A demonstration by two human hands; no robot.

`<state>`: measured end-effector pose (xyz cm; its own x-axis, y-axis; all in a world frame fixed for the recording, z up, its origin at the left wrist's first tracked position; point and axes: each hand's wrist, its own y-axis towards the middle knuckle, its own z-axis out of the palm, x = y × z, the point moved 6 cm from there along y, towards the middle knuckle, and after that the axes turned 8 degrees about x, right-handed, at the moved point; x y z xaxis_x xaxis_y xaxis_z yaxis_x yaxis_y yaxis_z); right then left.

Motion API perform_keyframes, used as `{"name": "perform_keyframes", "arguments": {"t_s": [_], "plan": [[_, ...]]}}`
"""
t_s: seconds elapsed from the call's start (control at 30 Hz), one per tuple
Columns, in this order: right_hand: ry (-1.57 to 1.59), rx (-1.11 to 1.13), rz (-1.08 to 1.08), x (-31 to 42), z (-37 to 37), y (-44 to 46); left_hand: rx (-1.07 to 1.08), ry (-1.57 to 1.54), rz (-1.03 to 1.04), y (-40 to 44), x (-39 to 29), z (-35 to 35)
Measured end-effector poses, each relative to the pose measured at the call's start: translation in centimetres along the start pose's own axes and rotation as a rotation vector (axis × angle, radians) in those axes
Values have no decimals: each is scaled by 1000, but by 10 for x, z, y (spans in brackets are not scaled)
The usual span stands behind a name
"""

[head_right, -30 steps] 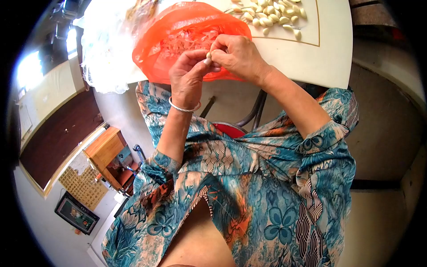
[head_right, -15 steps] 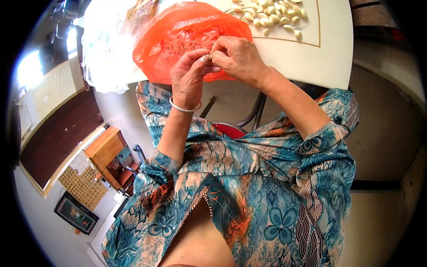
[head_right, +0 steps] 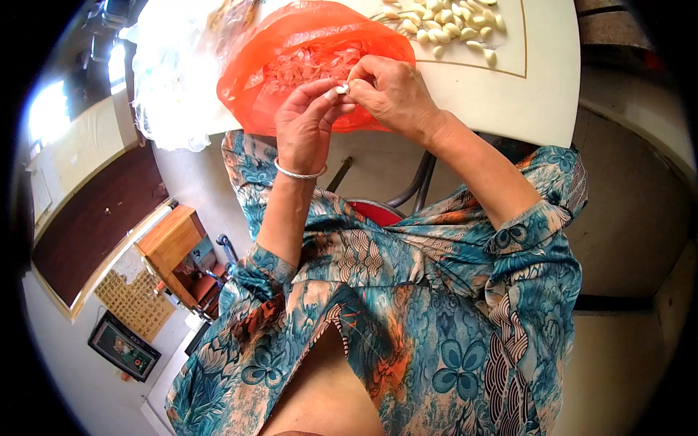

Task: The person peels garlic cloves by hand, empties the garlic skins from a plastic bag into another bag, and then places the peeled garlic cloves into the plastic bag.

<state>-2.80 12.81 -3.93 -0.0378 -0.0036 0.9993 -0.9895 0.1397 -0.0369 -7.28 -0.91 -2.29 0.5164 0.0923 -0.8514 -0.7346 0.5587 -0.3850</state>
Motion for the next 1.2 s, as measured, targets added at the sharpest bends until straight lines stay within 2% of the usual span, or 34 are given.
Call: {"name": "perform_keyframes", "arguments": {"t_s": [0.27, 0.37, 0.47, 0.57, 0.77, 1.2], "plan": [[5, -67, -4, 8, -9, 0, -33, -20, 42, -2, -7, -3], [-159, -25, -18, 8, -7, 1, -26, -15, 64, -3, -8, -3], [-77, -47, 23, 4, -7, 0, -40, -10, 71, -3, -8, -3], [-8, -94, -76, 10, -5, 1, -59, -13, 74, -3, -8, -2], [-82, 39, -117, 20, 1, -2, -68, 17, 90, -4, -9, 0], [-231, -1, -159, 21, -1, -4, 2, 34, 61, -6, -8, 6]]}}
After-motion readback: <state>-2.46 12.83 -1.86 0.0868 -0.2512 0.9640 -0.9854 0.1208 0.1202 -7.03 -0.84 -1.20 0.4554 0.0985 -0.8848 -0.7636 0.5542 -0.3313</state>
